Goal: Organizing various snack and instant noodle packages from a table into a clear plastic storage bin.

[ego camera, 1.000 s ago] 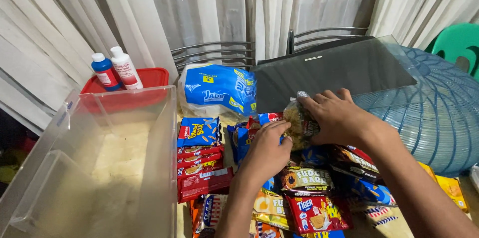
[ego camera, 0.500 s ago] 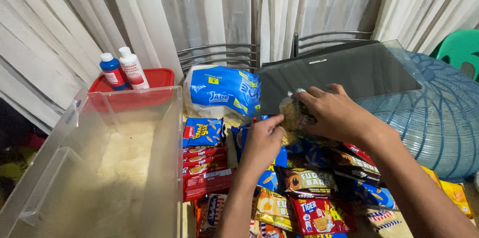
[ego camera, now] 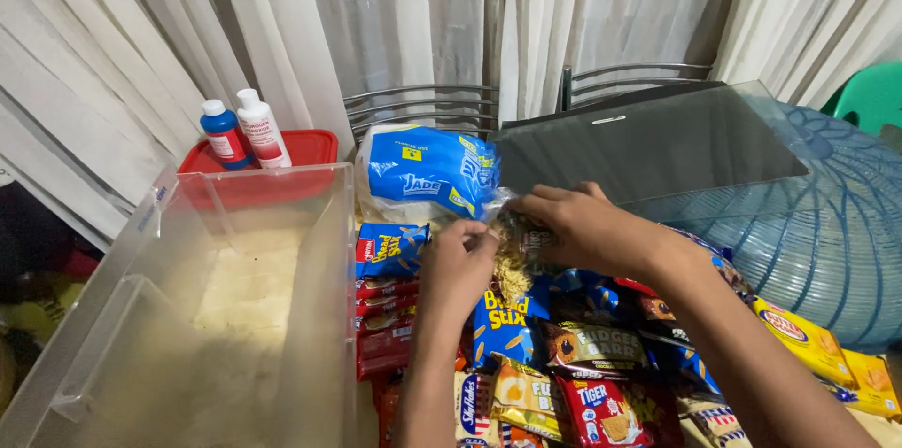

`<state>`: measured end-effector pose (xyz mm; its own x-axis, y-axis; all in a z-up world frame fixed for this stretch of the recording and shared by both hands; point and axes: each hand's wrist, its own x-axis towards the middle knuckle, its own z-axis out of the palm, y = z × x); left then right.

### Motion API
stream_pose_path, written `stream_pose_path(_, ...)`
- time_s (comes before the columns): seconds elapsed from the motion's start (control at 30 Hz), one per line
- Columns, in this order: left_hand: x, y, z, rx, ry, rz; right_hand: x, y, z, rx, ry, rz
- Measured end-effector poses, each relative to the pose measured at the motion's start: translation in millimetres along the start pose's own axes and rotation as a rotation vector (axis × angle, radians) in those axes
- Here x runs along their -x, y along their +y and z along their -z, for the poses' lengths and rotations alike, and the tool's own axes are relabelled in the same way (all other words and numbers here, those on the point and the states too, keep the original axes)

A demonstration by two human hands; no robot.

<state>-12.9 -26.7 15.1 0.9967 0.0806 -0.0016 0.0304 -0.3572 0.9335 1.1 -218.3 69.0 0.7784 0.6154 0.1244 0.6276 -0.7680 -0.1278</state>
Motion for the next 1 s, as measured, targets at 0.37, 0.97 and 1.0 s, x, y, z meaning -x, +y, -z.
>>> stream_pose_path(0.37, -3.0, 1.0, -3.6, -0.119, 0.207, -0.190, 36.6, -42.2, -7.1, 0.076, 0.376, -0.147)
stream_pose_path(0.97, -9.5, -9.7, -14.2, -0.012, 0.037, -0.318, 30.0, -71.6, -55.2, 0.257, 0.433, -0.510)
stream_pose_path(1.0, -7.5, -5.9, -10.0, 0.008, 0.019, -0.265, 29.4, -72.0, -52.6, 0.224, 0.455, -0.491)
